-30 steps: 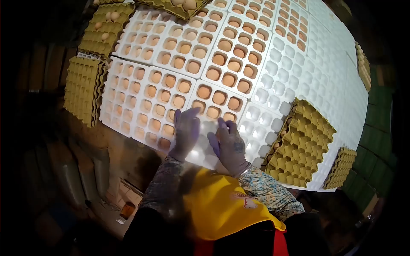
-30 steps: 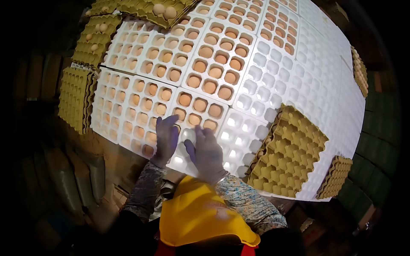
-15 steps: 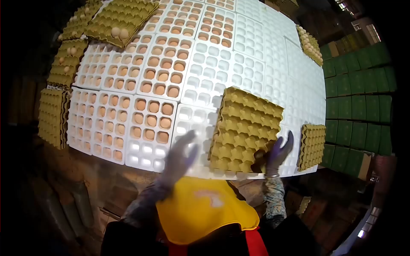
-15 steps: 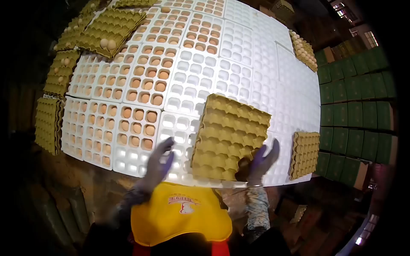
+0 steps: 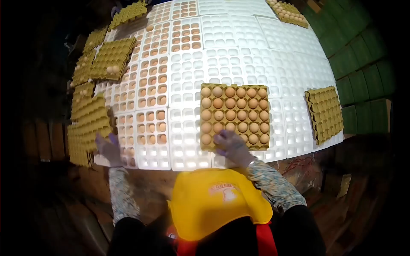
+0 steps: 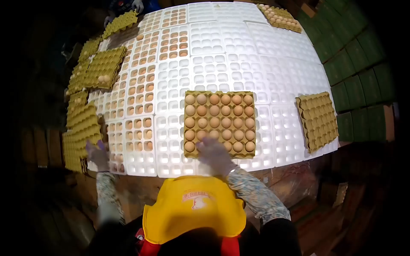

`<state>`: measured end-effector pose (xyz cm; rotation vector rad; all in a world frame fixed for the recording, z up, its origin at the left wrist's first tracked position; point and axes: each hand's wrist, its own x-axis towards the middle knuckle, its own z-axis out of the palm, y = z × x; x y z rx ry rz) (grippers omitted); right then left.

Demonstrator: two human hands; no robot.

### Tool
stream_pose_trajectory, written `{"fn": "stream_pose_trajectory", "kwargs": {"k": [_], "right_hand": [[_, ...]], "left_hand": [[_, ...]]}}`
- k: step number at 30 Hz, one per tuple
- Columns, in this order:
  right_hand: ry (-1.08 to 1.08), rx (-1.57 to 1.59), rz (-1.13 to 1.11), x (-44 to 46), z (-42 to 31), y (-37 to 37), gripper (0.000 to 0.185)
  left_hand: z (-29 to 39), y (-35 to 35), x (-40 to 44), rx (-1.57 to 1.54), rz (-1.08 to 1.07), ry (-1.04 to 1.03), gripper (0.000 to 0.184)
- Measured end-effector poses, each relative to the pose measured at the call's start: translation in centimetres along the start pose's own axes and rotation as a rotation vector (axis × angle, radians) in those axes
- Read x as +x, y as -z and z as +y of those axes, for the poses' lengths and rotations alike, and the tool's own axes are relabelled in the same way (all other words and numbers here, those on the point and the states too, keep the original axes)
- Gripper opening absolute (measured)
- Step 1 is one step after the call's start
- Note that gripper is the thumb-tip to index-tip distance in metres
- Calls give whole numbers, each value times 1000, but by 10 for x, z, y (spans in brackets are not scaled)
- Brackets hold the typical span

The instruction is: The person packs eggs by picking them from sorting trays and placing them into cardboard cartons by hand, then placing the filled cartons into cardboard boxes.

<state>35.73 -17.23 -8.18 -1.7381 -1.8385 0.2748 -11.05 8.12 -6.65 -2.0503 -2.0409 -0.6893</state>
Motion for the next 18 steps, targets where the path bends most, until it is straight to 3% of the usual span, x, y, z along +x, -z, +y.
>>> {"fn": "stream_pose_trajectory", "kwargs": {"k": [1,2,3,5,6,7,8,9,10,12,13,14,15,16,18], "right_hand": [[44,-169,-10,-2,2,-21,27],[90,-330,-37,-7,0,-30,25],[86,-334,-46,-9,-3,-25,25],[-86,-51,-130,2,-3,-6,13],[-86,-53,-131,2,7,-1,13],[-449,372,-14,-1,22,6,12],[-635,584,21,1,30,4,12],[-822,791,100,3,39,2,12],[-631,663,163,11,50,-8,13],[-303,101,-61,32,22,-10,18],[-125,-159,-93,44,6,-9,23],[-280,-444,-311,42,9,-40,29],[-290,-439,-308,43,8,-43,29],[-262,-351,-302,46,11,-44,32],[-234,-272,-293,50,14,-28,35]], "left_hand": [[66,3,-12,-128,41,-295,42],[124,-9,-45,-489,-195,-240,42],[164,-25,-87,-841,-582,-211,54],[261,0,-129,-630,-866,-851,52],[273,-15,-151,-564,-709,-933,42],[273,-33,-161,-531,-646,-907,37],[273,-24,-156,-538,-653,-901,37],[275,-5,-143,-802,-941,-512,35],[274,4,-132,-1039,-1193,-82,34],[263,0,-100,-1462,-1279,472,27],[252,-14,-88,-1552,-1281,575,30],[243,-37,-83,-1635,-1284,678,33],[238,-80,-88,-1229,-1168,-19,37],[259,-63,-93,-959,-758,-623,34],[289,-39,-109,-471,-773,-879,30]]}}
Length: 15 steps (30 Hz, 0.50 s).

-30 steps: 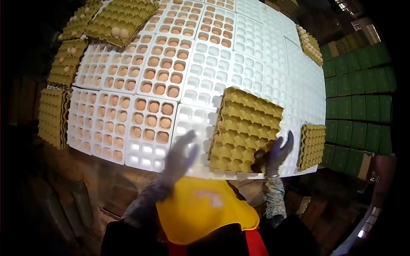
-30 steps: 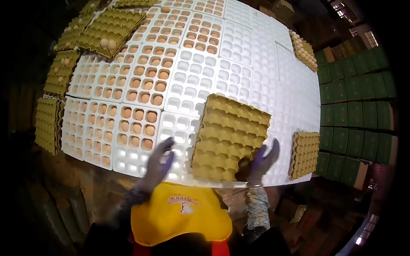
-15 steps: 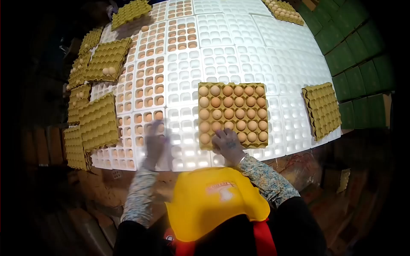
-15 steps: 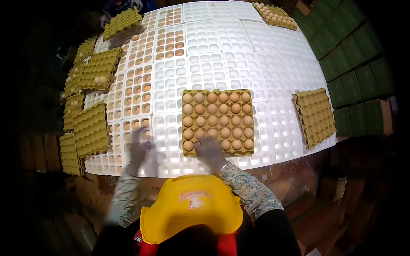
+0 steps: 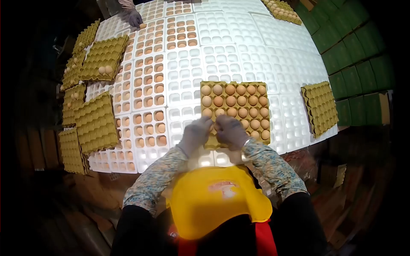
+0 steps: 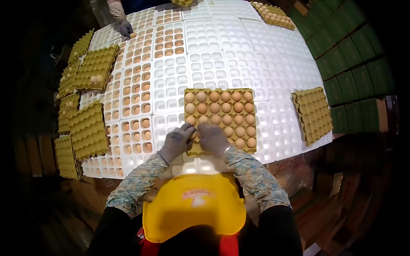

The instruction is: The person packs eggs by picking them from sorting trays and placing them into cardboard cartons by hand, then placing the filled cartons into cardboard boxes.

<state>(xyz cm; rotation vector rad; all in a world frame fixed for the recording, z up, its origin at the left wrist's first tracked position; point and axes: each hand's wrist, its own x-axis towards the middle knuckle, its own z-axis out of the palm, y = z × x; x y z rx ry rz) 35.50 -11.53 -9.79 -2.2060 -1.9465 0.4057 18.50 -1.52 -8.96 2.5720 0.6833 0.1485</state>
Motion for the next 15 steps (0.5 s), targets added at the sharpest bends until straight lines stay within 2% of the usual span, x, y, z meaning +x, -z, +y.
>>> {"fn": "stream_pose_trajectory", "kwargs": {"k": [2,4,5,6,7,8,9,10,11,12,13,14,15], "right_hand": [[-201,689,127,-2,8,44,33],[-150,645,142,7,12,46,28],[-128,371,150,16,13,52,26],[-103,101,152,23,11,53,25],[-157,-32,15,32,5,42,21],[-129,-29,13,36,9,26,21],[-119,-164,39,39,19,4,17],[-91,-291,70,46,24,-10,13],[-42,-249,123,49,22,-6,18],[0,-203,166,45,20,7,23],[-11,-111,86,44,26,18,26],[-90,7,99,39,20,28,32],[-167,125,121,34,13,38,38]], "left_hand": [[0,-4,4,-12,-13,77,34],[1,15,4,-448,92,272,36],[0,18,7,-579,232,307,32],[-4,17,16,-510,399,241,32],[-12,12,27,-399,304,231,37],[-25,1,36,-278,221,227,42],[-47,-50,41,-119,216,104,40],[-28,-37,42,-91,201,210,37],[-6,-22,42,-62,180,315,34],[-18,-40,53,-58,160,351,33],[-30,-58,64,-54,139,386,32],[-23,-28,63,-72,9,462,36],[-33,-16,49,-70,18,498,36]]}}
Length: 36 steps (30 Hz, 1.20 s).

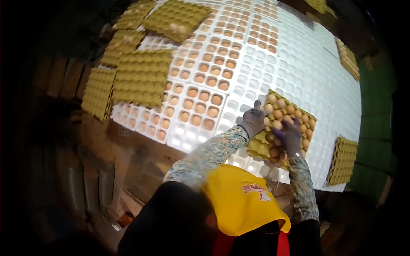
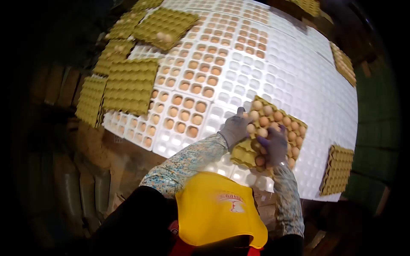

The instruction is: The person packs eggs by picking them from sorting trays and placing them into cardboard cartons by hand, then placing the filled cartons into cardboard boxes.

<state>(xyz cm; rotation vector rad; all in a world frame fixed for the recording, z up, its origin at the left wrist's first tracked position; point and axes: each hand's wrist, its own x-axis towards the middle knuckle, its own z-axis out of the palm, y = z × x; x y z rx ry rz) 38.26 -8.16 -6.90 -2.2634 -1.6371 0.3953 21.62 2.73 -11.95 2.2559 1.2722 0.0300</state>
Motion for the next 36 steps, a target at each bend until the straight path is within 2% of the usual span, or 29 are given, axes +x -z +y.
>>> {"fn": "stream_pose_trajectory", "kwargs": {"k": [1,2,4,5,6,7,9,12,14,15,17,18,19,21,22,23,25,27,28,31,33,34,35,36], "right_hand": [[-144,153,100,-9,-10,6,46],[-136,156,82,-15,-23,6,46],[7,208,-63,-24,-64,-5,54],[28,240,-263,-28,-97,-18,57],[209,325,-315,-35,-121,-37,56],[207,363,-465,-39,-148,-60,54],[300,193,-434,-45,-199,-100,35],[249,2,-557,-41,-226,-137,30],[326,21,-378,-47,-229,-137,36],[326,8,-407,-52,-227,-134,36],[719,89,-416,-67,-219,-128,41],[737,-18,-502,-75,-219,-142,40],[735,-17,-521,-81,-215,-148,40],[610,-121,-660,-75,-229,-150,40],[476,-23,-671,-73,-237,-144,34],[470,-17,-683,-70,-245,-147,34],[697,571,-496,-53,-257,-155,28],[975,434,-376,-54,-255,-213,29],[996,311,-415,-54,-247,-219,31],[896,368,-290,-64,-225,-185,35],[816,501,-237,-58,-174,-114,44],[677,524,-145,-60,-134,-79,37],[442,519,16,-73,-91,-57,31],[201,543,158,-87,-49,-34,25]], "left_hand": [[-14,9,-10,-205,50,-33,40],[-26,16,-21,-407,98,-84,44],[-95,63,-84,-671,238,-91,54],[-130,74,-111,-673,251,0,53],[-161,82,-140,-560,314,97,53],[-181,90,-159,-456,297,192,55],[-211,98,-187,-298,170,313,55],[-211,76,-196,-169,129,304,52],[-207,72,-202,-82,292,279,51],[-214,68,-207,-104,279,300,51],[-231,64,-220,-419,698,311,48],[-226,72,-222,-502,732,390,35],[-232,61,-221,-479,825,353,28],[-248,38,-212,-355,798,164,25],[-251,30,-213,-363,692,104,25],[-254,25,-218,-364,680,112,25],[-261,22,-217,-454,703,83,26],[-257,29,-223,-1220,694,369,29],[-258,33,-228,-1081,626,345,29],[-264,39,-232,-564,469,139,25],[-242,54,-225,-1,381,-25,23],[-212,55,-217,-91,466,-8,21],[-186,62,-209,-173,538,23,20],[-142,68,-191,-465,504,87,18]]}}
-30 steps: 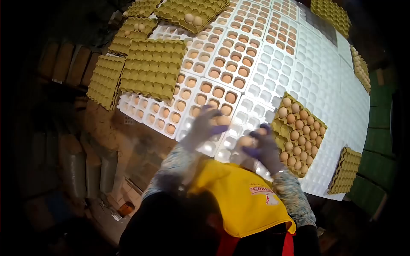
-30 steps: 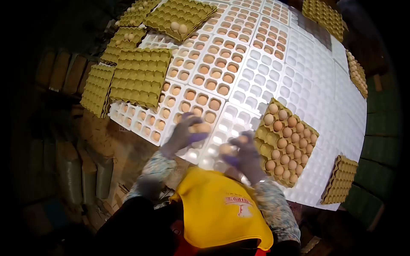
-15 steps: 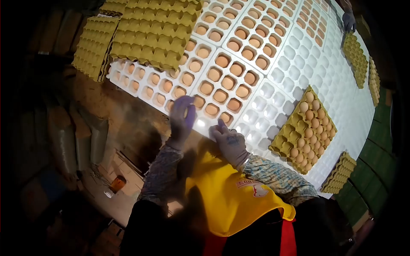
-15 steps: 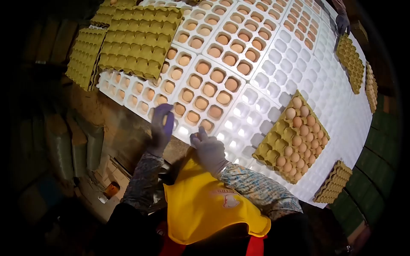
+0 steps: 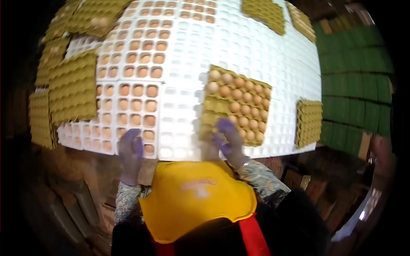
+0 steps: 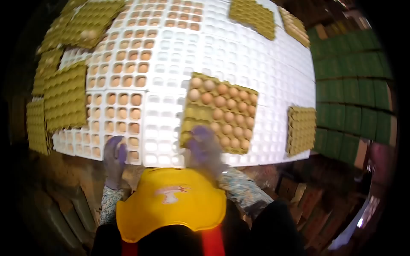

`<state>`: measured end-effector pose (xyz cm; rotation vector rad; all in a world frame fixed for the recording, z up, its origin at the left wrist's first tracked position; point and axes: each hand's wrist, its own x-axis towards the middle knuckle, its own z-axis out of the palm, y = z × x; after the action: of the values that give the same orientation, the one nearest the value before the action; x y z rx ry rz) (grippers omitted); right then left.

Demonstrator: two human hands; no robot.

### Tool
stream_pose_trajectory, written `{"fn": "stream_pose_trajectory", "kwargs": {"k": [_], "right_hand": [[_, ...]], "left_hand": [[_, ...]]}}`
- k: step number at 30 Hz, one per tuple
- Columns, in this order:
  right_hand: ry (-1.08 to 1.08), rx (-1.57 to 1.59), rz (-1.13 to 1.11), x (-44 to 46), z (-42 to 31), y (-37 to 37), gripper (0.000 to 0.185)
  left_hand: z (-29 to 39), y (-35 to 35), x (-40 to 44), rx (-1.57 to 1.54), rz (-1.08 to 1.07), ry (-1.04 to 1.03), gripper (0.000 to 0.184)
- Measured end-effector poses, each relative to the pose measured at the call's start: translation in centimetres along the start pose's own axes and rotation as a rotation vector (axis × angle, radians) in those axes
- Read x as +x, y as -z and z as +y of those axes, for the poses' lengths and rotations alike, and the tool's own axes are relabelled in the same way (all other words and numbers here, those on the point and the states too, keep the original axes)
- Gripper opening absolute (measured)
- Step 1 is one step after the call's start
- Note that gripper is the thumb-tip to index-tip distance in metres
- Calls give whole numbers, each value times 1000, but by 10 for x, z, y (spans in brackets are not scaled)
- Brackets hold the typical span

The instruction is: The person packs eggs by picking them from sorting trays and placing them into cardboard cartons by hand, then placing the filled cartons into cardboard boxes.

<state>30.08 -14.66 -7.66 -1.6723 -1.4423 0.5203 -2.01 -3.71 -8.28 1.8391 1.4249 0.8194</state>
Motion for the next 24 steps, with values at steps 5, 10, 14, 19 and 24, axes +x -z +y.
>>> {"fn": "stream_pose_trajectory", "kwargs": {"k": [5,10,14,19,24], "right_hand": [[88,-715,-279,-25,48,85,22],[-228,-150,-175,-45,101,104,33],[-612,990,145,-16,85,150,23],[-144,-509,-280,15,80,122,21],[-28,-315,-247,19,94,132,19]], "left_hand": [[133,-168,12,-91,-510,-594,38],[128,-225,17,128,-759,-603,32],[148,-196,63,-933,-743,535,26],[171,-244,42,475,-556,-519,29],[171,-237,51,169,-623,-188,28]]}}
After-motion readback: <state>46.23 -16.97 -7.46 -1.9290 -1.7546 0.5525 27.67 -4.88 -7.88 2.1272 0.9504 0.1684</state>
